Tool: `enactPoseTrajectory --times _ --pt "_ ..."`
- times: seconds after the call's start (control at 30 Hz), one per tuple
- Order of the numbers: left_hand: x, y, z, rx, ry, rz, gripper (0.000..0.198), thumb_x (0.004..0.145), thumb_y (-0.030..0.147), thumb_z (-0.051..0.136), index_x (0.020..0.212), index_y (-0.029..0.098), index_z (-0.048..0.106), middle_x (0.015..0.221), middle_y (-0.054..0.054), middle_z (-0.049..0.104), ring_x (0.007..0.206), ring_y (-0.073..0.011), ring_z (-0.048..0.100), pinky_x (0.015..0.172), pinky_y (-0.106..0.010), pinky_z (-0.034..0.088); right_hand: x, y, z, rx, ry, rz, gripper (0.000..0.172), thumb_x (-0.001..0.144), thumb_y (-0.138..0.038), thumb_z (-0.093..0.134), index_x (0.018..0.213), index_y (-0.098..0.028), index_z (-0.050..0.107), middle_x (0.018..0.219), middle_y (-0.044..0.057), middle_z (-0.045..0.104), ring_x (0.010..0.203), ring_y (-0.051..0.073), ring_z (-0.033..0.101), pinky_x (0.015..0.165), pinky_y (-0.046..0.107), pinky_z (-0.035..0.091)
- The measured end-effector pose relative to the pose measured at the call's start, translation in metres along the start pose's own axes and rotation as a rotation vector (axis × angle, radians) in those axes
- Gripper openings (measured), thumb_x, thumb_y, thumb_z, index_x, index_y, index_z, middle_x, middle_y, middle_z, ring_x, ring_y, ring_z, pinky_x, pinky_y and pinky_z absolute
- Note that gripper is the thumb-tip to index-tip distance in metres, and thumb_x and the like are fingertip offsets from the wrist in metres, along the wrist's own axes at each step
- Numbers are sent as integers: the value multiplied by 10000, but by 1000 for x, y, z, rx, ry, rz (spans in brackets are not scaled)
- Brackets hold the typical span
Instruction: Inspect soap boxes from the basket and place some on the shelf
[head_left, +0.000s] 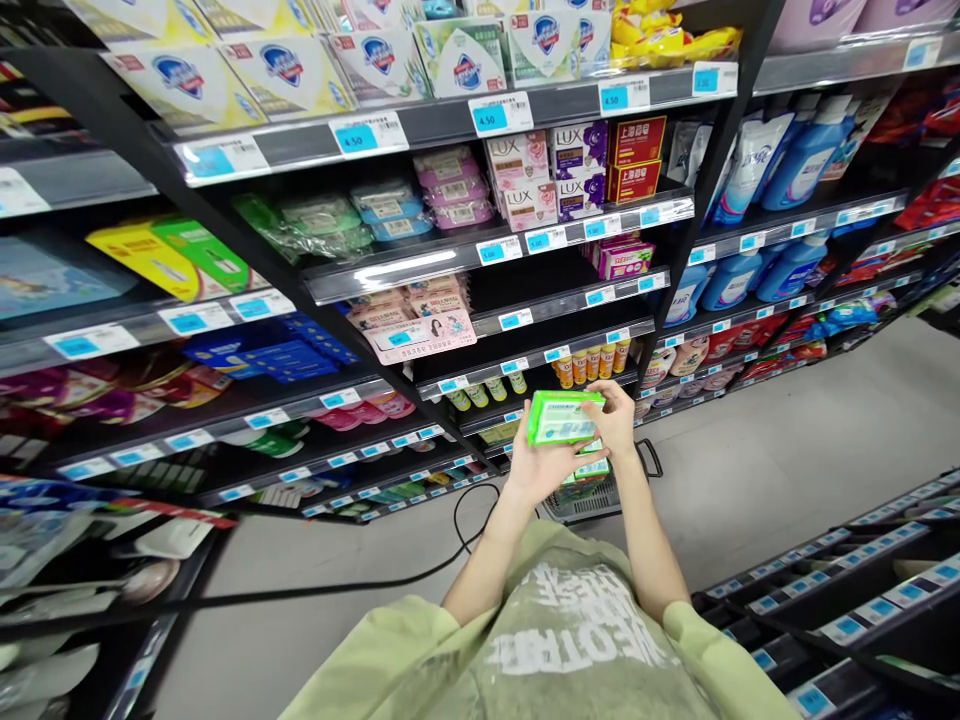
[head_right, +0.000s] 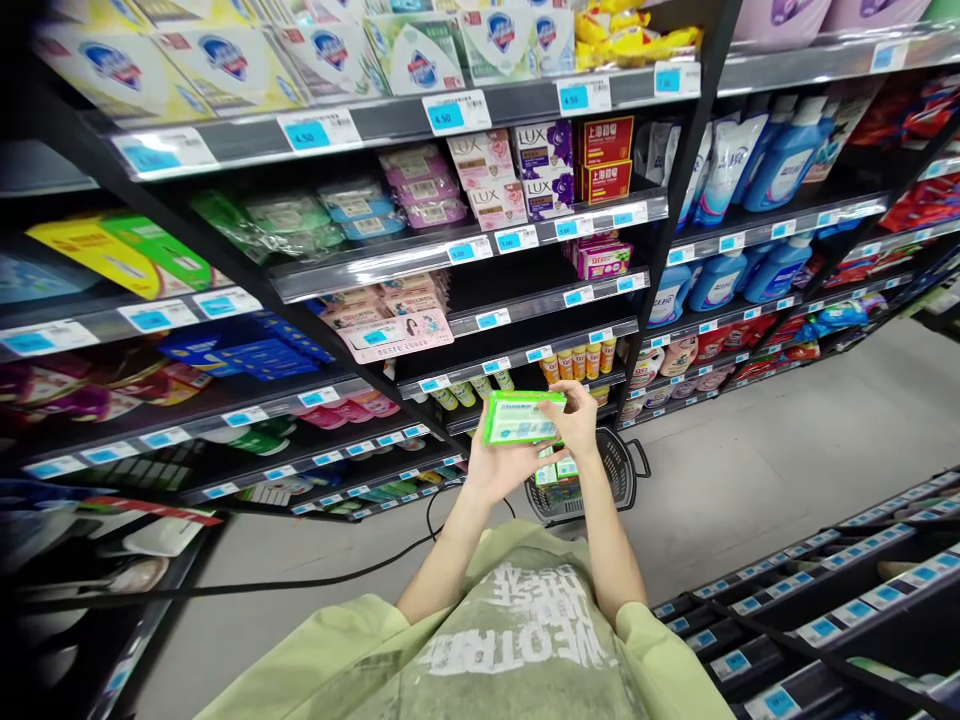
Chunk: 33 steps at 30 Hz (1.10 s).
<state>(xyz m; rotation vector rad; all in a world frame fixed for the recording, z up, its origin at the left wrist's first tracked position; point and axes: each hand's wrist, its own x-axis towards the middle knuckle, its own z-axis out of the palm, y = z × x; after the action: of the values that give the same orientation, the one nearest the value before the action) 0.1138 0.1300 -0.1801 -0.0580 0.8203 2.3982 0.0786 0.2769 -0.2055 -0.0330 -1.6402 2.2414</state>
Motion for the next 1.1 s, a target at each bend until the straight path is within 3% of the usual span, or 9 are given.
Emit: enactPoseTrajectory --times 0.17,0.3,0.43,0.77,1.1 --pt "0 -2 2 -82 30 0 751 835 831 551 1275 244 708 1326 -162 727 1148 -386 660 961 -593 517 -2 -4 2 -104 121 -73 353 644 -402 955 855 -217 741 820 5 680 731 164 585 667 285 455" --pt "3 -3 3 -253 65 -25 609 889 655 602 1311 223 683 1342 -170 716 1063 -346 668 852 -469 530 -5 -6 2 -128 102 -53 321 775 -503 850 842 -204 753 738 5 672 618 143 547 574 276 427" --pt "3 -2 5 -431 54 -66 540 920 507 598 1366 206 644 1396 -177 678 1165 -363 646 794 -386 520 -4 -6 1 -105 93 -42 348 794 -536 826 879 -202 781 751 27 712 667 172 618 597 283 480" --pt "5 -3 5 -432 43 -61 661 876 582 651 1411 194 622 1343 -187 701 1158 -370 647 796 -386 514 -2 -1 -1 -92 117 -29 354 804 -541 822 890 -199 790 782 42 739 713 191 660 630 289 503" --pt "5 -3 10 -412 57 -55 629 877 545 673 1392 186 630 1363 -199 693 1209 -382 644 768 -379 537 -2 -2 -5 -100 135 -26 365 807 -551 806 889 -196 777 819 50 753 758 203 677 671 298 522"
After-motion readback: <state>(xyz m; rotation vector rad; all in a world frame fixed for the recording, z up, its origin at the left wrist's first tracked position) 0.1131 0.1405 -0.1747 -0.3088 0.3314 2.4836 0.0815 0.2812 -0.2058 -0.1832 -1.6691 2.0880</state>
